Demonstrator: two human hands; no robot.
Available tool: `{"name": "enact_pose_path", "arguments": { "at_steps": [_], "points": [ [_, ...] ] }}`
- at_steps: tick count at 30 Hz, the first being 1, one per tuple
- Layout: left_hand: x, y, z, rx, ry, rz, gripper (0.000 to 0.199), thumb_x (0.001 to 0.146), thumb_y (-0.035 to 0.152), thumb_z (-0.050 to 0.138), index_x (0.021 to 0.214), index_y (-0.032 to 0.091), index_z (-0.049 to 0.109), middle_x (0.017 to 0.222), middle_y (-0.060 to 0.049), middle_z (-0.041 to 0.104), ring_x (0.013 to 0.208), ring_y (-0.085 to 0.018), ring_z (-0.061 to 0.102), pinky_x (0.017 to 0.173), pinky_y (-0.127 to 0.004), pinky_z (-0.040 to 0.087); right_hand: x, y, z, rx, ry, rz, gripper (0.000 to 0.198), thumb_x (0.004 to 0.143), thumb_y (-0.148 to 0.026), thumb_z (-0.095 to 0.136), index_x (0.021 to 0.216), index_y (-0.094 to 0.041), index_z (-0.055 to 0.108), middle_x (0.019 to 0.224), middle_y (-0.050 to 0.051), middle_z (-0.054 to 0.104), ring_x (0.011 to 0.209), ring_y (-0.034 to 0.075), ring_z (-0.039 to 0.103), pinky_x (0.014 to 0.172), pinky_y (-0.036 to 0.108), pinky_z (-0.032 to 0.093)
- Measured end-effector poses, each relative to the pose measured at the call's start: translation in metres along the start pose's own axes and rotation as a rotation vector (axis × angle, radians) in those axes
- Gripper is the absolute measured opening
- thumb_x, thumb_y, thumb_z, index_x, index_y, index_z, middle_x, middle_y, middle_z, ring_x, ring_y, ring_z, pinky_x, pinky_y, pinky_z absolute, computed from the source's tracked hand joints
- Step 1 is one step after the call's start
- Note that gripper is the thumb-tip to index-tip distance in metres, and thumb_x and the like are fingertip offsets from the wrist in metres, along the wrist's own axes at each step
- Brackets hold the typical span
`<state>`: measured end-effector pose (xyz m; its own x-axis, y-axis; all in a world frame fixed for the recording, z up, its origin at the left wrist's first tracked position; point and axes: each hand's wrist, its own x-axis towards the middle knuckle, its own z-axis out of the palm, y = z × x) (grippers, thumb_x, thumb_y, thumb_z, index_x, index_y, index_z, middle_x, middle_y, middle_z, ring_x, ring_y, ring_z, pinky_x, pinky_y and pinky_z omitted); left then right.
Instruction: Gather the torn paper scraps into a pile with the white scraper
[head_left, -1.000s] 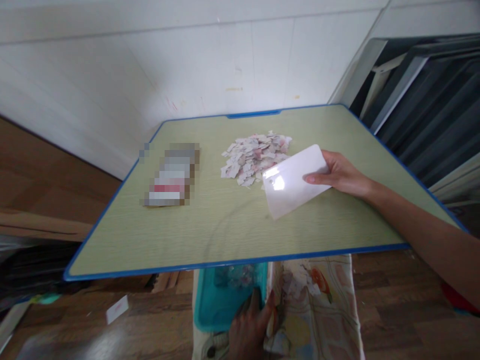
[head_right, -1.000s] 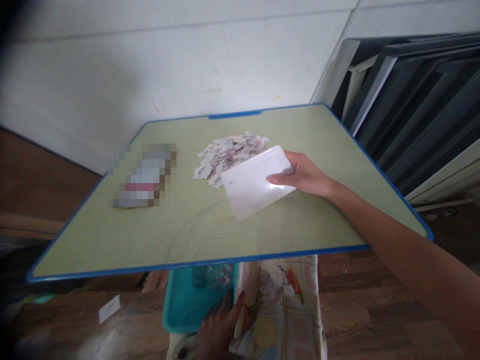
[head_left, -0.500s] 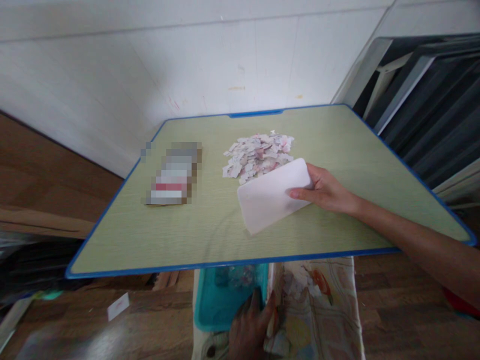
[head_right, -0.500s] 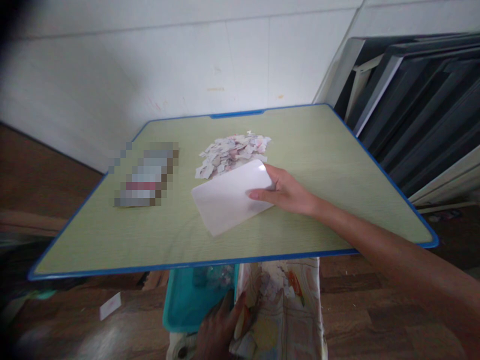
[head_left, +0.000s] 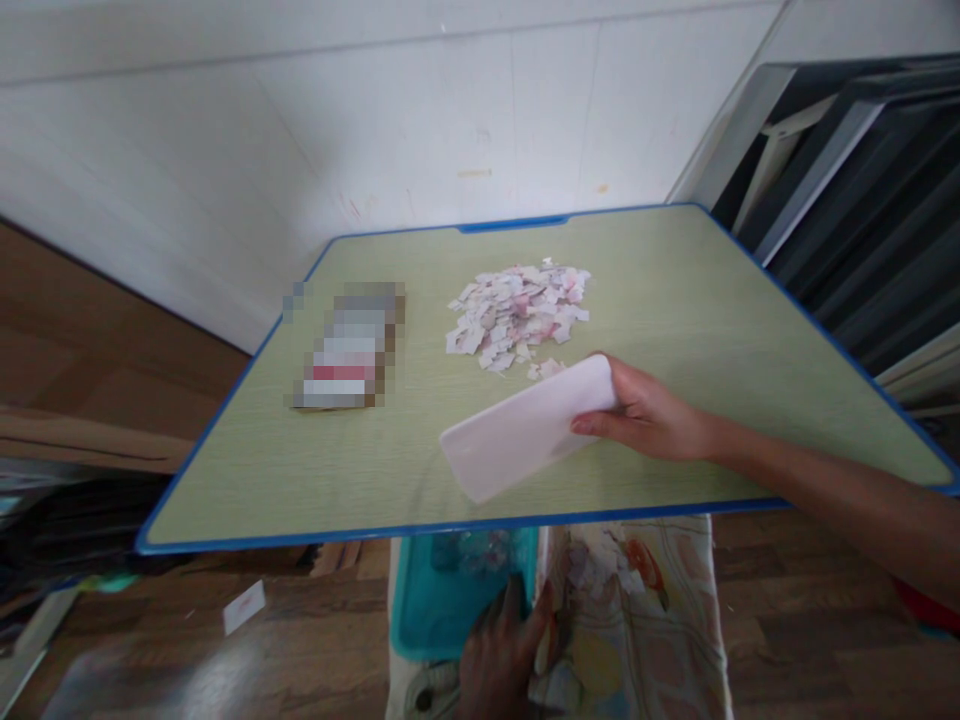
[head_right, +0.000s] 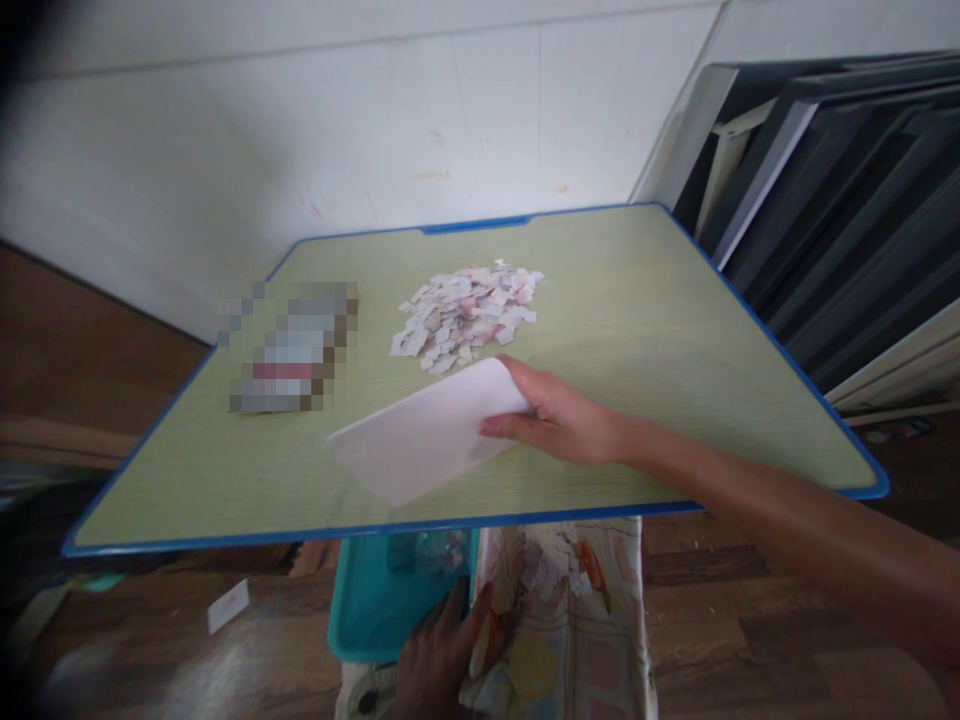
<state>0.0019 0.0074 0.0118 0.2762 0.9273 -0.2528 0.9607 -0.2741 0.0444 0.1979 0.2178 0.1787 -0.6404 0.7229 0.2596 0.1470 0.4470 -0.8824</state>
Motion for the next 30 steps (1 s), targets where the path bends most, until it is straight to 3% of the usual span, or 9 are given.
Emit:
{"name": "enact_pose_path", "arguments": {
  "at_steps": [4,9,13,20,26,30],
  "points": [
    [0.0008,-0.0028,-0.0003,-0.002,-0.036,0.047,0.119,0.019,0.026,0.081,0.126,0.031,0.03,0.12,-0.013,0.051,0.094,-0.03,0.055,0.07,-0.037,0.051,-0.0007,-0.0029,0.0016,0.003,-0.023,0.004,0.024,0.078,-0.025,0.053,0.1,-0.02,0.043,0.09,0.001,0.056,0.077,0.012,0.056,0.06,0.021,0.048],
    [0.0001,-0.0037,-0.0006,0.017,-0.031,0.045,0.101,0.041,0.009,0.07,0.127,0.035,0.025,0.121,-0.01,0.05,0.097,-0.026,0.054,0.072,-0.035,0.05,-0.0021,-0.0048,0.0011,-0.043,-0.018,-0.02,0.02,0.078,-0.024,0.054,0.094,-0.021,0.042,0.083,0.0,0.055,0.074,0.011,0.055,0.059,0.02,0.047],
    [0.0002,-0.0034,-0.0019,0.029,-0.022,0.043,0.09,0.048,0.006,0.065,0.125,0.035,0.029,0.119,-0.009,0.052,0.092,-0.024,0.056,0.069,-0.034,0.051,-0.0009,-0.0017,0.0011,-0.026,0.083,-0.045,0.028,0.078,-0.025,0.053,0.102,-0.022,0.04,0.092,0.002,0.053,0.081,0.012,0.054,0.061,0.02,0.047],
    [0.0004,-0.0019,-0.0055,0.026,-0.024,0.053,0.104,0.034,0.016,0.076,0.126,0.03,0.031,0.12,-0.012,0.051,0.094,-0.028,0.055,0.069,-0.038,0.051,-0.0004,-0.0028,0.0016,-0.071,0.0,-0.035,0.019,0.079,-0.026,0.053,0.093,-0.02,0.041,0.081,-0.001,0.054,0.07,0.01,0.054,0.058,0.019,0.045],
    [0.0016,-0.0041,-0.0055,0.045,0.001,0.068,0.086,0.051,0.009,0.068,0.125,0.033,0.031,0.117,-0.011,0.054,0.093,-0.023,0.056,0.07,-0.033,0.051,-0.0007,-0.0065,0.0023,-0.103,-0.027,-0.032,0.018,0.078,-0.027,0.053,0.09,-0.02,0.041,0.081,0.0,0.055,0.071,0.011,0.054,0.057,0.02,0.045],
    [0.0008,-0.0045,-0.0014,0.055,0.0,0.064,0.091,0.047,0.009,0.069,0.125,0.034,0.03,0.117,-0.012,0.053,0.093,-0.025,0.056,0.069,-0.034,0.051,-0.0003,-0.0058,0.0026,-0.08,0.009,-0.044,0.02,0.079,-0.027,0.052,0.093,-0.021,0.04,0.083,0.0,0.054,0.071,0.011,0.053,0.055,0.02,0.044]
  ]
}}
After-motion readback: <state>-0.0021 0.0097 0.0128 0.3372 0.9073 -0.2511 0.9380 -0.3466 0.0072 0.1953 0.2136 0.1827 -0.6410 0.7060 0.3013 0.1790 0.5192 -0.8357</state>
